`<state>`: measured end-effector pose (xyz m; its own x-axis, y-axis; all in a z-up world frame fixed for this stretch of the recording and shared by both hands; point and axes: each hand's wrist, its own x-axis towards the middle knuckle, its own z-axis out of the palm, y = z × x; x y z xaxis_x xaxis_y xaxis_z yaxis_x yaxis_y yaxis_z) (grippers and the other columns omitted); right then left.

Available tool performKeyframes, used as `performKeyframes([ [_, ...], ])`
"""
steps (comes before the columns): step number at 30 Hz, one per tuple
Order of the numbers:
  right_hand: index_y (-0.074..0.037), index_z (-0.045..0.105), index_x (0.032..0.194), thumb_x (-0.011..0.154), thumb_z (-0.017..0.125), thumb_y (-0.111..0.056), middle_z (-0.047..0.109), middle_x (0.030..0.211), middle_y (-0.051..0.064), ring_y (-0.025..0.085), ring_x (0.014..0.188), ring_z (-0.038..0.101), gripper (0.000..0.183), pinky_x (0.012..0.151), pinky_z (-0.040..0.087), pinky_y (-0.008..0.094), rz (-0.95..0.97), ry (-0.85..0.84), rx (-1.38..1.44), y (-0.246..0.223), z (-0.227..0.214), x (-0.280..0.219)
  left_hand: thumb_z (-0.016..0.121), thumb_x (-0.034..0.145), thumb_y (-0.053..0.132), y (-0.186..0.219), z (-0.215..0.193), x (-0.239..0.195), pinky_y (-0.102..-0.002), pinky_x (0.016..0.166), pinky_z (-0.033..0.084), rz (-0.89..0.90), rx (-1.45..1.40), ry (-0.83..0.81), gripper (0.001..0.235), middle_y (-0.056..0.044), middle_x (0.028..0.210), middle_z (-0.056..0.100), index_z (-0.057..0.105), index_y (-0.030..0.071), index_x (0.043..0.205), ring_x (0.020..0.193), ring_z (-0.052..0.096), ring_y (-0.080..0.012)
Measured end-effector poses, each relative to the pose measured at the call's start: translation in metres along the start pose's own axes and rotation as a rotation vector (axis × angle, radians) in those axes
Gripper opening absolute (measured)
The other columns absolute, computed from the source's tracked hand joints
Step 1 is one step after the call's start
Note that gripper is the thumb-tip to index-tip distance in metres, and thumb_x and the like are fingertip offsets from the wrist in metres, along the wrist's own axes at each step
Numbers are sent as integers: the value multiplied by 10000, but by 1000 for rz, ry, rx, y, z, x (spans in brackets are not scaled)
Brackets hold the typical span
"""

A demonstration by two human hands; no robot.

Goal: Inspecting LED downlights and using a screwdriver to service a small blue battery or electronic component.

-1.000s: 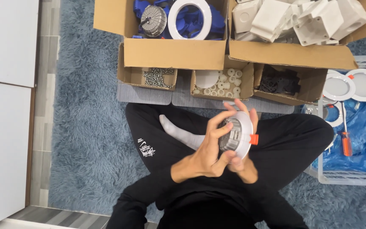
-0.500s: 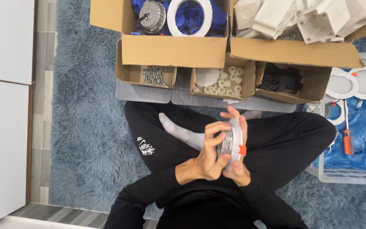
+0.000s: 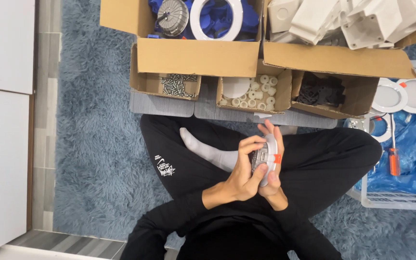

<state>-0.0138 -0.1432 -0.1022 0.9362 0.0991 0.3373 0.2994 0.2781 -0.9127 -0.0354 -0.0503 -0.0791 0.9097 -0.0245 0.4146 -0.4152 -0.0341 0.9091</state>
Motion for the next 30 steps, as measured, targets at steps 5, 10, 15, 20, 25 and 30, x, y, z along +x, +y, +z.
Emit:
performKeyframes([
  [5, 47, 125, 1733, 973, 439, -746, 213, 1766, 338, 515, 1635, 237, 1142, 1314, 257, 591, -33, -33, -162, 10, -16, -10, 441, 1169, 260, 6, -2, 0, -548, 1251, 321, -80, -42, -41, 445, -219, 1487, 428, 384, -25, 1506, 1434, 446, -415],
  [10, 100, 171, 1715, 1042, 351, -728, 258, 1750, 301, 490, 1623, 277, 1082, 1321, 203, 571, 35, -120, -399, 4, -24, -17, 431, 1154, 151, -6, -6, -13, -568, 1245, 350, -171, -40, -116, 462, -260, 1486, 474, 417, -55, 1567, 1442, 489, -466],
  [15, 44, 320, 1678, 1052, 382, -665, 412, 1666, 264, 437, 1482, 472, 947, 1206, 392, 531, 254, -170, -468, -12, -52, -25, 397, 1173, 247, -49, -7, -51, -522, 1252, 316, -334, -262, -93, 493, -230, 1462, 474, 393, -52, 1565, 1405, 465, -364],
  [20, -118, 665, 1422, 1076, 672, -248, 819, 1147, 119, 234, 1028, 821, 370, 849, 689, 418, 692, -79, -195, -15, -93, -44, 332, 1196, 320, -25, -14, -35, -488, 1293, 290, -617, -374, -178, 526, -223, 1550, 491, 397, -7, 1603, 1488, 446, -306],
  [25, 12, 650, 1215, 1080, 680, -141, 760, 969, 183, 192, 553, 695, 206, 513, 589, 342, 721, -36, 71, -9, -138, -58, 171, 1189, 231, 9, -6, 6, -559, 1323, 227, -568, -127, -418, 567, -330, 1635, 426, 385, -98, 1599, 1586, 356, -442],
  [30, -20, 692, 1160, 995, 719, -81, 684, 984, 44, 115, 779, 645, 178, 708, 543, 251, 687, 99, -335, -50, -235, -43, 368, 1118, 364, 21, -52, -36, -409, 1129, 495, -755, 7, -454, 510, -131, 1538, 563, 450, 51, 1512, 1362, 584, -265],
])
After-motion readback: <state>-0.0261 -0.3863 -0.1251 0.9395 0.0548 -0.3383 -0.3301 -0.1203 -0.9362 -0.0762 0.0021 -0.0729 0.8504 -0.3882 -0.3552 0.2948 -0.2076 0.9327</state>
